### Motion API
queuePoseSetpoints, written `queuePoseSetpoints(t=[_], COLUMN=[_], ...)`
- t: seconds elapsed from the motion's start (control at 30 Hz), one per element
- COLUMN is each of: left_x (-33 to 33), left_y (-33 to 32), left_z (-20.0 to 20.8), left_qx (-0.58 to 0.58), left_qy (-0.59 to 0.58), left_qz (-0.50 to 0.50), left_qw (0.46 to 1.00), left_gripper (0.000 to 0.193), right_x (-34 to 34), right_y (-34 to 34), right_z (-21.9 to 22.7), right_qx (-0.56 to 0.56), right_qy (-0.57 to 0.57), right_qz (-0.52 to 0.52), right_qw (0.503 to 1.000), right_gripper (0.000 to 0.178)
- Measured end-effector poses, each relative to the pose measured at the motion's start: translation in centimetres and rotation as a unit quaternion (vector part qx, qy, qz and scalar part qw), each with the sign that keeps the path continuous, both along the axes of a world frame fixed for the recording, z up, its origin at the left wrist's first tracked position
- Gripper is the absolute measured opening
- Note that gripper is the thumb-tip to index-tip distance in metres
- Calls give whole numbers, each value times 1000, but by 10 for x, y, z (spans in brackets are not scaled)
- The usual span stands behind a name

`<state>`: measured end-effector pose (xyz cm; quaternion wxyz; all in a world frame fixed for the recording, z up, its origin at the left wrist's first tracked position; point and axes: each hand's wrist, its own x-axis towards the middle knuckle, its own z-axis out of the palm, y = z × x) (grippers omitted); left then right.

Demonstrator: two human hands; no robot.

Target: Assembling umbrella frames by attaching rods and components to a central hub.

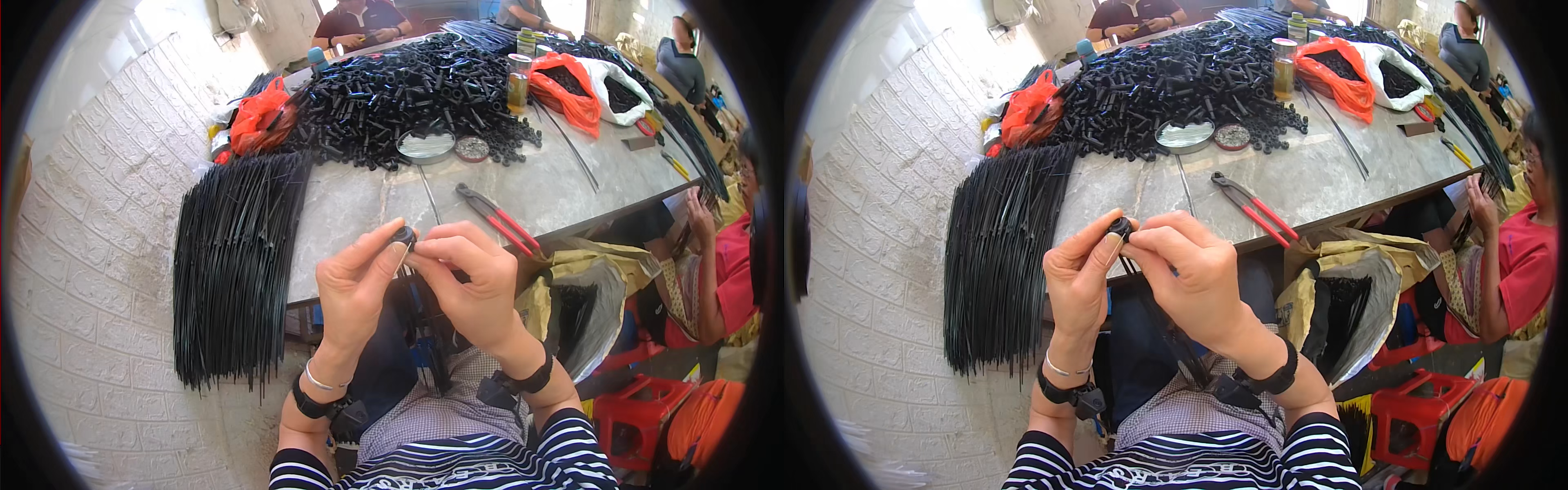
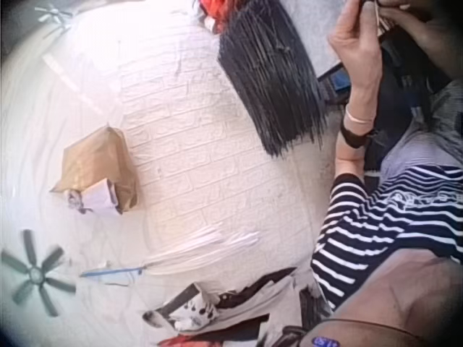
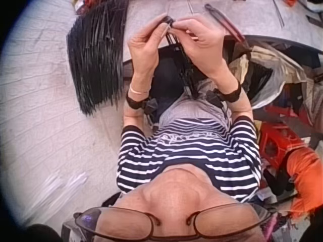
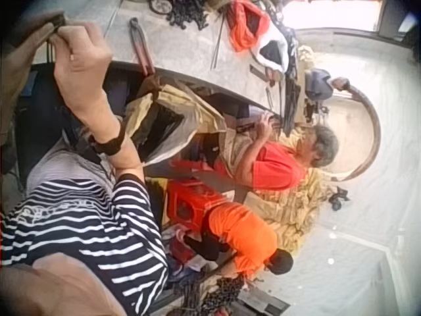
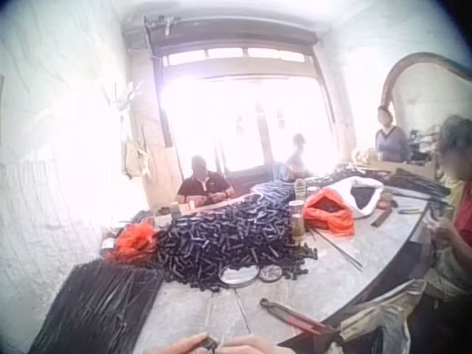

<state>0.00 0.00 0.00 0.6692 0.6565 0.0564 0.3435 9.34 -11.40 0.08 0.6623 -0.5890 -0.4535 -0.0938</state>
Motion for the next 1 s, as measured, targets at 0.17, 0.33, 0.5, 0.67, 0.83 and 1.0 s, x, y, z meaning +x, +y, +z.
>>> queuePoseSetpoints(t=[0.17,0.33,0.5,0.67,0.83,1.0], left_x=[1,-8,-6,6,15,18], left_y=[-4,-2,3,8,11,12], left_z=[4,12,16,18,13,17], left_qx=[92,166,26,30,57,80], left_qy=[24,81,53,25,29,41], left_qz=[66,69,-11,-102,-135,-135], left_qw=[993,980,998,994,989,987], left_gripper=[30,31,35,37,38,33], right_x=[4,2,3,5,15,15], right_y=[3,-1,-16,-22,-24,-24], right_z=[3,-4,-11,-16,-21,-21], right_qx=[14,22,6,-1,19,24], right_qy=[-80,-49,78,133,223,240], right_qz=[-43,-39,63,153,207,203], right_qw=[996,998,995,979,952,949], right_gripper=[13,15,23,32,27,17])
